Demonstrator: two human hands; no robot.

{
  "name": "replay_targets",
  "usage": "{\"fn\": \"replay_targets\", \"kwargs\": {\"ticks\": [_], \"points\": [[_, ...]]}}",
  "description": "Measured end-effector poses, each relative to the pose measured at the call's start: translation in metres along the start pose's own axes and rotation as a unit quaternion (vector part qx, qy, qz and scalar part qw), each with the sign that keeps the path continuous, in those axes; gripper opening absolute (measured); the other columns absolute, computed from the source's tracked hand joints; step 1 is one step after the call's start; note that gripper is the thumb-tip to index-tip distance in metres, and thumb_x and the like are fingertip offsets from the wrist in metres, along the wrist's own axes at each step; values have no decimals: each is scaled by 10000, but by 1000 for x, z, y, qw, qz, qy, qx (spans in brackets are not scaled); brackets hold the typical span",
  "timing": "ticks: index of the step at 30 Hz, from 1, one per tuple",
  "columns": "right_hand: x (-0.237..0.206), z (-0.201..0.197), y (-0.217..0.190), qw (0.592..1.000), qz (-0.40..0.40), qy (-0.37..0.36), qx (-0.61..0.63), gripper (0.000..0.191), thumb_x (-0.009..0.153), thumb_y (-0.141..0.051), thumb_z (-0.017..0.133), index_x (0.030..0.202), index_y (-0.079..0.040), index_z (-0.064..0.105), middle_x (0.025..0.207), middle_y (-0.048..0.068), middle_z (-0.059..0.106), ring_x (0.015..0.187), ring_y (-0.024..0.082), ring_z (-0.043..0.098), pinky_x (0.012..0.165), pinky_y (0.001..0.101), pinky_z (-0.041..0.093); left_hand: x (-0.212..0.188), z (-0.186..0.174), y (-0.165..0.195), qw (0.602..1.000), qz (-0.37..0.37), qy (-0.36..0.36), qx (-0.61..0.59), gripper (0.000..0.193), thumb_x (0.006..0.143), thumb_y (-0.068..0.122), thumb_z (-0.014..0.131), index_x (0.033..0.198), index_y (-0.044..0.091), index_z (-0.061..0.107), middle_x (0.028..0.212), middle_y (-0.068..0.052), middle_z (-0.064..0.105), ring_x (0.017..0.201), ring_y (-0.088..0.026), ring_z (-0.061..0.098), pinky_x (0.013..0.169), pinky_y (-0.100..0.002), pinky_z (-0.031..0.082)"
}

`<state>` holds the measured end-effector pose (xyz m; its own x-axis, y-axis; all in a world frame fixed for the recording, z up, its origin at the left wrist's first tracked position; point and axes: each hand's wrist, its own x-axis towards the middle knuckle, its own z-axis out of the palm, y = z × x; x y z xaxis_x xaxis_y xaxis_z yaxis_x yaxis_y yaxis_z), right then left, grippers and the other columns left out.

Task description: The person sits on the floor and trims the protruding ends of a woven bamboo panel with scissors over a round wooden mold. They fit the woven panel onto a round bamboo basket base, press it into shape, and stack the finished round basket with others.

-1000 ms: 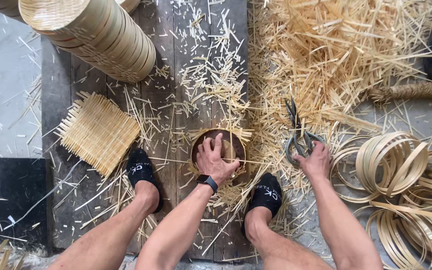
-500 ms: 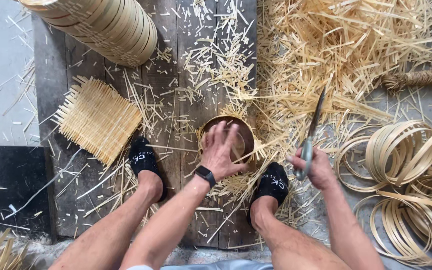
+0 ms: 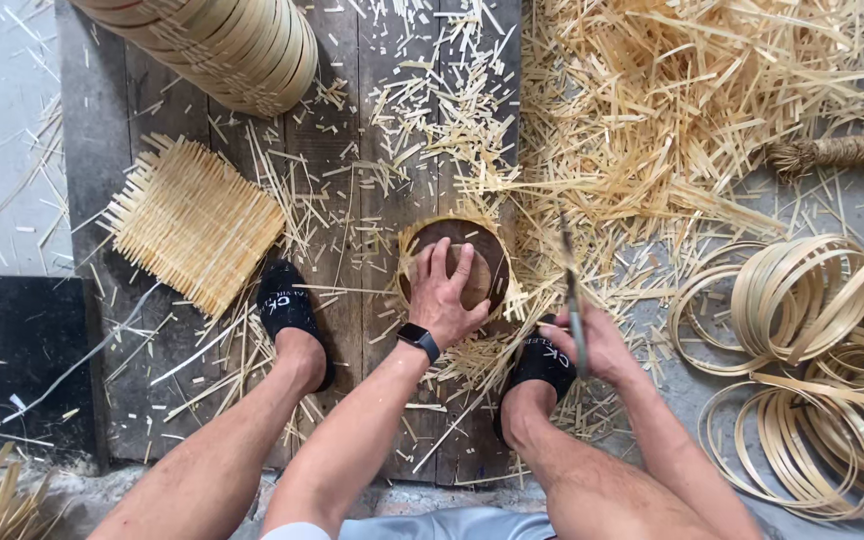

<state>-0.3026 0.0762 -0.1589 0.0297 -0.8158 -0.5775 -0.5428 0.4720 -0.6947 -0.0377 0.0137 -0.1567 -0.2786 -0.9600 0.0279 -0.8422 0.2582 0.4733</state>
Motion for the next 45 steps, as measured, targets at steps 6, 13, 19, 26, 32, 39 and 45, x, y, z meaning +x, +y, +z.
{"fn": "replay_targets", "kwargs": {"ticks": [6, 13, 19, 26, 32, 39, 45], "points": [[18, -10, 19, 906, -183, 192, -330, 654, 788, -592, 738, 945, 29, 606, 802, 182, 593, 731, 339, 604, 687, 485, 526, -2, 11, 16, 996, -66, 42, -41, 915, 627, 409, 916, 1432, 197, 537, 1467, -210, 381, 1356, -449, 341, 1117, -600, 318], [55, 0, 39, 904, -51, 123, -405, 401, 870, -405, 679, 901, -6, 646, 840, 171, 628, 719, 287, 632, 628, 455, 569, -1, 7, 14, 999, -7, 10, -48, 918, 609, 402, 909, 1435, 229, 550, 1435, -194, 417, 1337, -430, 359, 1115, -585, 331], [57, -24, 50, 896, -97, 176, -396, 459, 801, -436, 744, 950, -16, 637, 931, 162, 623, 875, 321, 625, 755, 470, 544, 42, -10, -31, 995, -61, 54, -66, 837, 725, 556, 915, 1390, 152, 606, 1379, -153, 516, 1283, -319, 512, 1087, -486, 451], [46, -34, 43, 919, -59, 112, -374, 634, 688, -397, 803, 1109, 22, 581, 1073, 175, 554, 1054, 312, 544, 976, 414, 485, 115, 3, -81, 891, -292, -276, -211, 766, 650, 394, 962, 1272, 54, 671, 1275, -173, 689, 1175, -268, 663, 1028, -400, 506], [37, -39, 33, 927, -53, 86, -360, 649, 693, -415, 821, 1108, 23, 581, 1099, 177, 558, 1093, 326, 535, 990, 428, 467, 115, 23, -65, 920, -261, -241, -163, 536, 653, 280, 952, 1112, 62, 783, 1032, -147, 785, 918, -227, 767, 888, -341, 591], [43, -36, 14, 913, -82, 78, -393, 681, 640, -384, 835, 1139, 8, 587, 1114, 170, 563, 1108, 330, 532, 1026, 415, 450, 106, 19, -47, 950, -242, -177, -91, 741, 685, 249, 923, 1363, 144, 644, 1203, -149, 649, 1111, -272, 613, 996, -420, 489], [22, -45, 8, 900, -91, 105, -413, 696, 635, -400, 824, 1144, 10, 583, 1077, 158, 552, 1077, 303, 532, 1002, 401, 461, -5, 15, 19, 989, -130, 23, -61, 946, 706, 443, 943, 1412, 54, 449, 1341, -239, 456, 1234, -384, 444, 1041, -557, 376]]}}
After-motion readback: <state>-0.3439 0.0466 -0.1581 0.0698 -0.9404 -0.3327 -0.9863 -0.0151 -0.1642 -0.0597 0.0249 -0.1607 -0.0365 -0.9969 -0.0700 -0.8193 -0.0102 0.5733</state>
